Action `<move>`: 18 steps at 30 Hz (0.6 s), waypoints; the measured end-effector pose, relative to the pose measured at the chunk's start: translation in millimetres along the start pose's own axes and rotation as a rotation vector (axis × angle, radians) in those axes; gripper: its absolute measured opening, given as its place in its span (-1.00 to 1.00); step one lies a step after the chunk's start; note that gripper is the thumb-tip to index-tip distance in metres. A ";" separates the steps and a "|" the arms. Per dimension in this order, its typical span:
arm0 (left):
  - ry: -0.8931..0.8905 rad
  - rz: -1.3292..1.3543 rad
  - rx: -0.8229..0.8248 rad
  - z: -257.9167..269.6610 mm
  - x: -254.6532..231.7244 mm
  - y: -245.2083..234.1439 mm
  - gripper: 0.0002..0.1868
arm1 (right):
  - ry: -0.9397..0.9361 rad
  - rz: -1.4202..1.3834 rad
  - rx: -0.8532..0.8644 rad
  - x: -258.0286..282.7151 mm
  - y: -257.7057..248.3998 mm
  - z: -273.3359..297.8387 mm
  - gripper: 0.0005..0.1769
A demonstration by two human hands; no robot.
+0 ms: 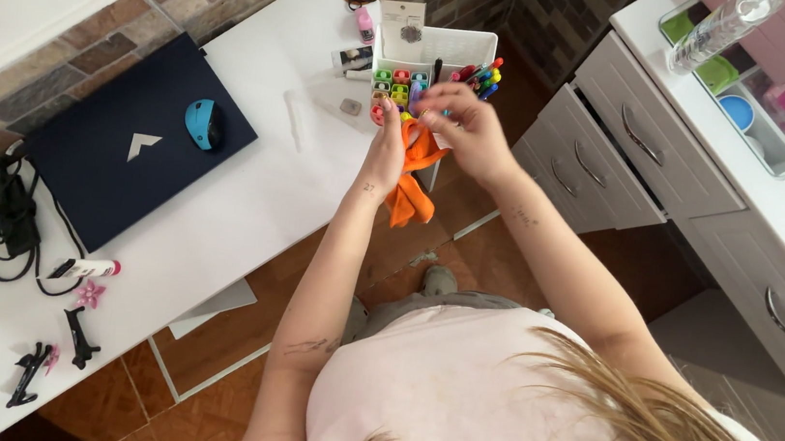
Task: The person wipes a white desk surface with an orange cloth, moving a pen holder and other items to reach different areas. They also wipe a dark laptop and a blue mouse, then return the items to the desk.
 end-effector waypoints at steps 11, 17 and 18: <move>-0.019 -0.044 -0.005 11.4 -15.9 11.9 0.13 | 0.025 0.035 -0.103 7.3 -7.6 2.6 -0.83; -0.015 0.001 -0.023 11.5 -22.0 16.2 0.12 | 0.005 0.016 -0.064 4.0 -4.3 6.5 -0.82; -0.015 0.007 -0.022 11.1 -26.5 17.0 0.12 | 0.009 0.023 -0.052 4.5 -2.3 7.0 -0.82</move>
Point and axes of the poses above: each hand's wrist, its own z-axis away from the middle knuckle, its own y-axis out of the palm, x = y × z, the point moved 1 cm from there along -z, towards the middle knuckle, and after that the axes turned 2 degrees about -x, right-handed, at the moved point
